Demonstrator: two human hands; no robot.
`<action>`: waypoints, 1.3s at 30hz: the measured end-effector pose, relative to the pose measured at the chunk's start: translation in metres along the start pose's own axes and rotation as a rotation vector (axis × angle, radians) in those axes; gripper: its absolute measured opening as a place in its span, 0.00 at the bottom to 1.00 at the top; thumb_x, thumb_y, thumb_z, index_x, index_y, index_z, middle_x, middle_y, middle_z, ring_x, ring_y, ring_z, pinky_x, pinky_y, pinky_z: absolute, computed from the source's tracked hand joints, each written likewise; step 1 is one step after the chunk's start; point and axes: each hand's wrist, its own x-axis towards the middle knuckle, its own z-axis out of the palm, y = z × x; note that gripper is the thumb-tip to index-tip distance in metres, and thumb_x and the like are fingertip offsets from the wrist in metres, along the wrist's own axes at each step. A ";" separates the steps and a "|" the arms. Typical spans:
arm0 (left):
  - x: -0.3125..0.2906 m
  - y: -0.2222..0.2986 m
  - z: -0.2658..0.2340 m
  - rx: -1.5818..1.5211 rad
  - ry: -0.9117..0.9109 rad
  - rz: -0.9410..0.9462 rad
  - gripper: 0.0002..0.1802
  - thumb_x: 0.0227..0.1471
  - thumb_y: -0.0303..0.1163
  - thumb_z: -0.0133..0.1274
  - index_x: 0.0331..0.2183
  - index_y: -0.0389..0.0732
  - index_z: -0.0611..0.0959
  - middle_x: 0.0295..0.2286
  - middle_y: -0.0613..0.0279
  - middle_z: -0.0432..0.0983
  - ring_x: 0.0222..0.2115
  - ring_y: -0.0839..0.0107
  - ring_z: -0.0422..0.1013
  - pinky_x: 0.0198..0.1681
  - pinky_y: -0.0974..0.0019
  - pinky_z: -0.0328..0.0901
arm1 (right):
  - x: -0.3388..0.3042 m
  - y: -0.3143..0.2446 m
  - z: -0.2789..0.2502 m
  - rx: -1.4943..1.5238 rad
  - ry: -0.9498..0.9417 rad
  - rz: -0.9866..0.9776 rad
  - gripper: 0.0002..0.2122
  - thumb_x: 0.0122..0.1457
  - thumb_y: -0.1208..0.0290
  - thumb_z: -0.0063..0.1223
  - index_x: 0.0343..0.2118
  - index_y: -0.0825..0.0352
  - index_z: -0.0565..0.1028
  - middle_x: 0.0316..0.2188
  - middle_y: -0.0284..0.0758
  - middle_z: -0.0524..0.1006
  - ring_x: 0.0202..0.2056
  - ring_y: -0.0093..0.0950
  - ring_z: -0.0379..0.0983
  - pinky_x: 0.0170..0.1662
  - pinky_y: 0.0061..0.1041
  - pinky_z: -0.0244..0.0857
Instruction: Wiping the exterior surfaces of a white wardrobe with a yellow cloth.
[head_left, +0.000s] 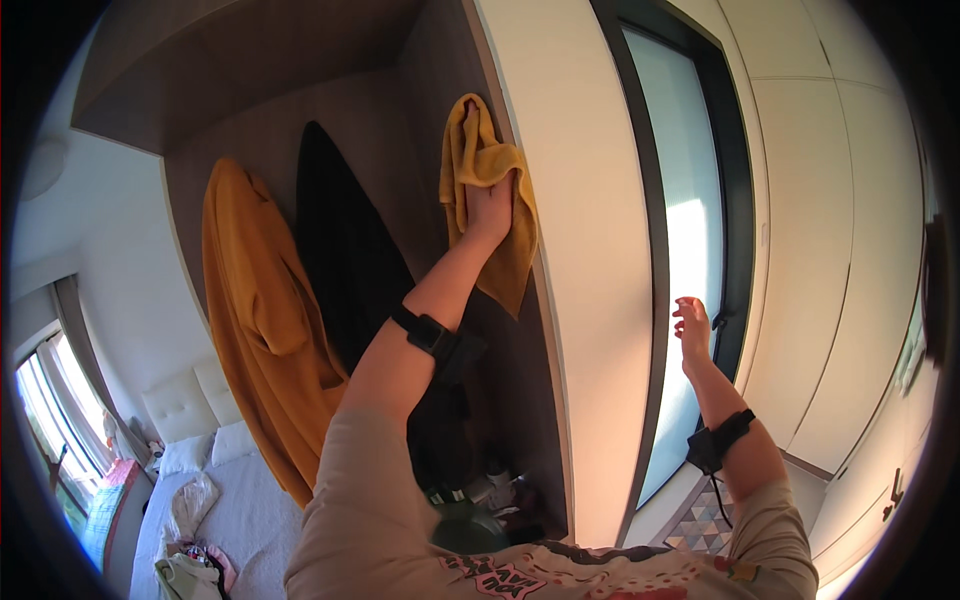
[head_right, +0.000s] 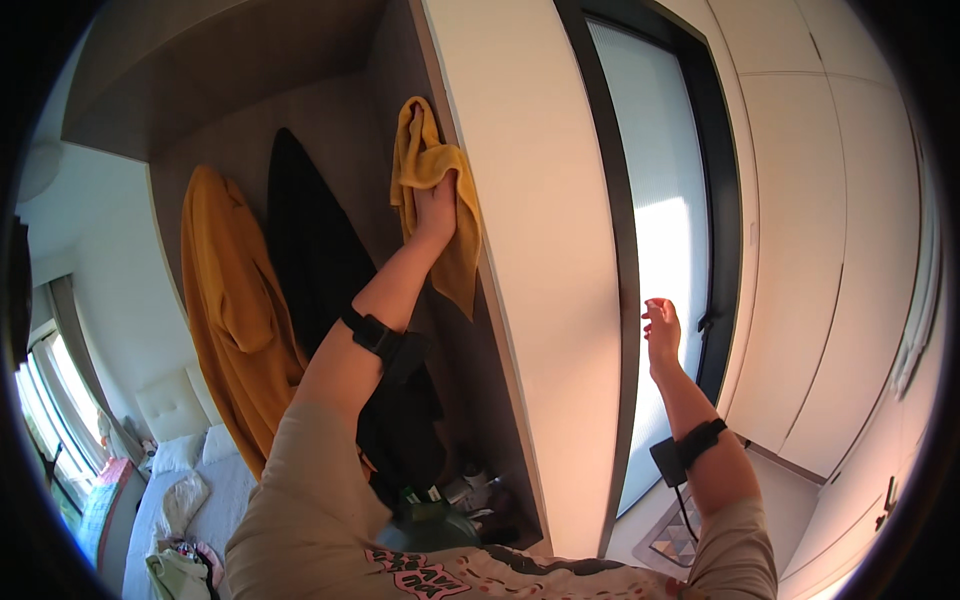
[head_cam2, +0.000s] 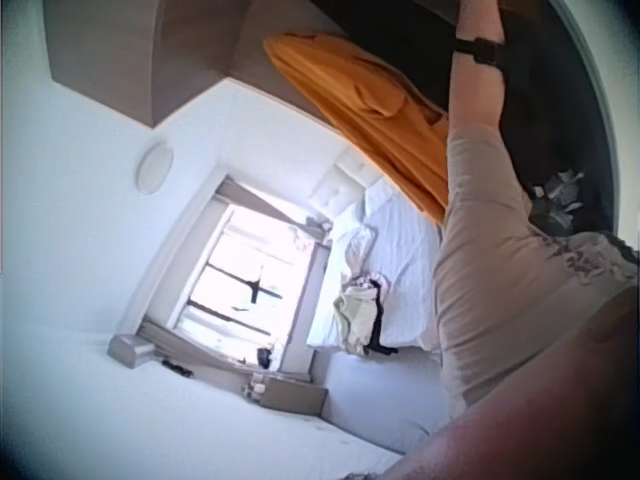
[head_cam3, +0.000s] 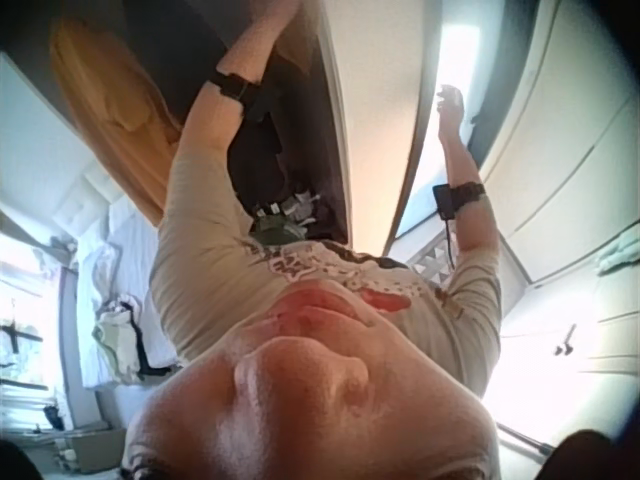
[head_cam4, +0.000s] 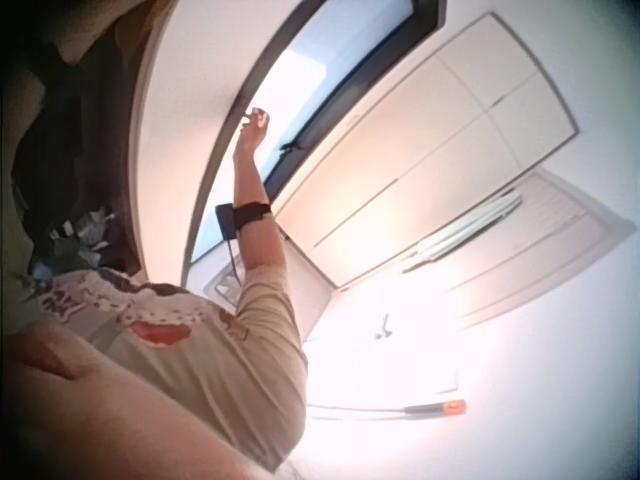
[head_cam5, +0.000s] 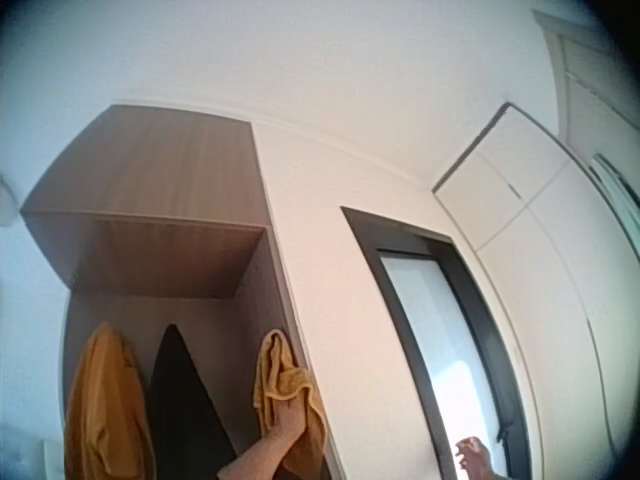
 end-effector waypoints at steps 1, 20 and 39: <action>0.006 0.002 -0.002 0.001 -0.002 0.001 0.29 0.68 0.42 0.46 0.62 0.34 0.66 0.62 0.49 0.62 0.62 0.54 0.60 0.66 0.56 0.52 | 0.008 -0.001 0.006 0.002 0.001 0.000 0.09 0.67 0.62 0.48 0.41 0.60 0.75 0.30 0.25 0.73 0.30 0.16 0.64 0.35 0.19 0.60; 0.090 0.022 -0.049 0.019 0.104 -0.077 0.33 0.69 0.42 0.43 0.68 0.38 0.58 0.65 0.54 0.56 0.65 0.60 0.55 0.67 0.61 0.50 | 0.083 -0.020 0.074 -0.379 0.340 -0.453 0.16 0.72 0.54 0.41 0.37 0.64 0.70 0.27 0.36 0.71 0.31 0.31 0.68 0.39 0.33 0.63; 0.050 -0.082 -0.059 -0.576 0.235 -0.230 0.32 0.68 0.46 0.46 0.65 0.40 0.63 0.59 0.59 0.64 0.58 0.65 0.64 0.63 0.64 0.58 | 0.048 -0.076 0.105 -0.723 0.371 -0.634 0.09 0.65 0.70 0.49 0.45 0.64 0.72 0.41 0.41 0.74 0.43 0.41 0.73 0.48 0.38 0.68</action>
